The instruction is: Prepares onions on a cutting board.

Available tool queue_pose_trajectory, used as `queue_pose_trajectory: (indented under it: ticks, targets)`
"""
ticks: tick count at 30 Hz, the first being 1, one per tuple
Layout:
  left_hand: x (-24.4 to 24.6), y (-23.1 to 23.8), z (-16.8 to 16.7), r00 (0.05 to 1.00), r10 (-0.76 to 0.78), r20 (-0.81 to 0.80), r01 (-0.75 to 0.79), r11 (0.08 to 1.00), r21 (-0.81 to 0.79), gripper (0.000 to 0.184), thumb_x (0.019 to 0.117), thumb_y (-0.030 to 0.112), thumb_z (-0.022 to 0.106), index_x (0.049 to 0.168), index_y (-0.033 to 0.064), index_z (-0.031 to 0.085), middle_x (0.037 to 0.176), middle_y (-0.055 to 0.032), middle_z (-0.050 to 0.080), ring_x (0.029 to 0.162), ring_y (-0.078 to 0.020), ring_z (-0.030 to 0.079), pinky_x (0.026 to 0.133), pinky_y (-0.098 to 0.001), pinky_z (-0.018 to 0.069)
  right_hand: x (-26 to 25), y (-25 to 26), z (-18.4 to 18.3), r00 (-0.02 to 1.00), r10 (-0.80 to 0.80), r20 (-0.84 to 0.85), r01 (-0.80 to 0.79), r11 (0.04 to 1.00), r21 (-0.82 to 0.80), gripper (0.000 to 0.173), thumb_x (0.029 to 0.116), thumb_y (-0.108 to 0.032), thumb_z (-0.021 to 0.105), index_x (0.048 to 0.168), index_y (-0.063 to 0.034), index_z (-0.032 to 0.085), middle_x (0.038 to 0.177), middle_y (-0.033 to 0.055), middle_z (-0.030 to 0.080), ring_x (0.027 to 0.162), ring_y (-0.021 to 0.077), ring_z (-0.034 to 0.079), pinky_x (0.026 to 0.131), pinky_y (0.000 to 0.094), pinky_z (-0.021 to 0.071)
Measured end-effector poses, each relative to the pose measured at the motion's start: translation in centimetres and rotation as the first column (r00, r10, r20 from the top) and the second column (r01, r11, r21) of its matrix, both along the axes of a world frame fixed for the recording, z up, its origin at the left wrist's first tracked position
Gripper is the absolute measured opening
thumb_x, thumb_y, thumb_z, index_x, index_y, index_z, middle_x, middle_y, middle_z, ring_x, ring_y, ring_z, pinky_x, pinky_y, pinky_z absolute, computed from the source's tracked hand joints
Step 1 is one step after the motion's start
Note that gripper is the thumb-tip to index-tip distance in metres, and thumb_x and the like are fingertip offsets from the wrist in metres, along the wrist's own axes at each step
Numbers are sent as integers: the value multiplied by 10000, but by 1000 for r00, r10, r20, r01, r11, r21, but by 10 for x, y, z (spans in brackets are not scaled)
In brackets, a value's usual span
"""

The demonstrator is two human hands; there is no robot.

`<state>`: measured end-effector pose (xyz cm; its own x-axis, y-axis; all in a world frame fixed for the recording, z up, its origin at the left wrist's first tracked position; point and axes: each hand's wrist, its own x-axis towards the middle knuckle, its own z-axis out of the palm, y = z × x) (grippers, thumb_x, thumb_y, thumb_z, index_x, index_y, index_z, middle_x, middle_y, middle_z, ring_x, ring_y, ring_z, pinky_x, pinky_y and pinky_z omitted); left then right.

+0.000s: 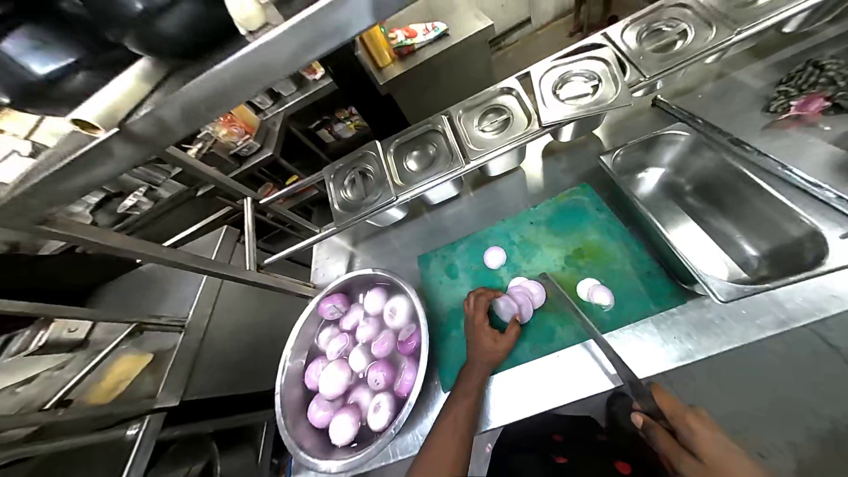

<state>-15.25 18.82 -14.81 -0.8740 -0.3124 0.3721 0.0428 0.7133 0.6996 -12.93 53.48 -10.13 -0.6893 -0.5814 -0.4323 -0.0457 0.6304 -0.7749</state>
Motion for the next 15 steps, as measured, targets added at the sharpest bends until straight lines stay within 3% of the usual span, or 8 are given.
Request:
queue_pose_trajectory:
  ticks: [3,6,9,12,15]
  targets:
    - [-8,9,7,989,-13,144,42,979,-198,948,665,687,827,1399,147,568,1422,-155,524,1295,-343,520,1021,-569,488,0,6,0,999,-35,-6,34,999,-23,384,1044,-376,532,1229,-41,559,757,128,656,620,300,674,596,539,573]
    - [-19,18,18,950,44,308,75,928,-366,1156,584,850,753,1480,157,517,1450,-156,529,1246,-362,554,967,-578,493,2,10,4,999,-42,0,42,999,-8,388,1047,-376,526,1228,-34,557,752,138,654,620,308,672,598,541,570]
    - [-26,22,21,934,69,350,92,900,-425,1139,626,868,704,1462,113,538,1377,-166,596,1212,-369,581,964,-569,493,7,13,5,998,-60,-11,60,998,-20,401,1049,-380,522,1223,-21,556,758,154,653,642,329,673,612,554,562]
    - [-27,19,15,965,19,260,86,917,-389,952,686,764,761,1331,75,640,1281,-180,645,1158,-376,619,958,-542,532,12,17,0,995,-97,-20,97,995,-27,404,1045,-387,525,1215,-23,561,764,153,660,647,329,678,617,556,564]
    - [-27,16,24,958,-3,288,96,945,-311,846,696,664,828,1278,71,669,1254,-162,664,1154,-358,632,979,-519,535,15,21,-7,990,-131,-48,129,990,-51,408,1044,-391,528,1205,-17,565,763,158,660,650,338,675,620,568,560]
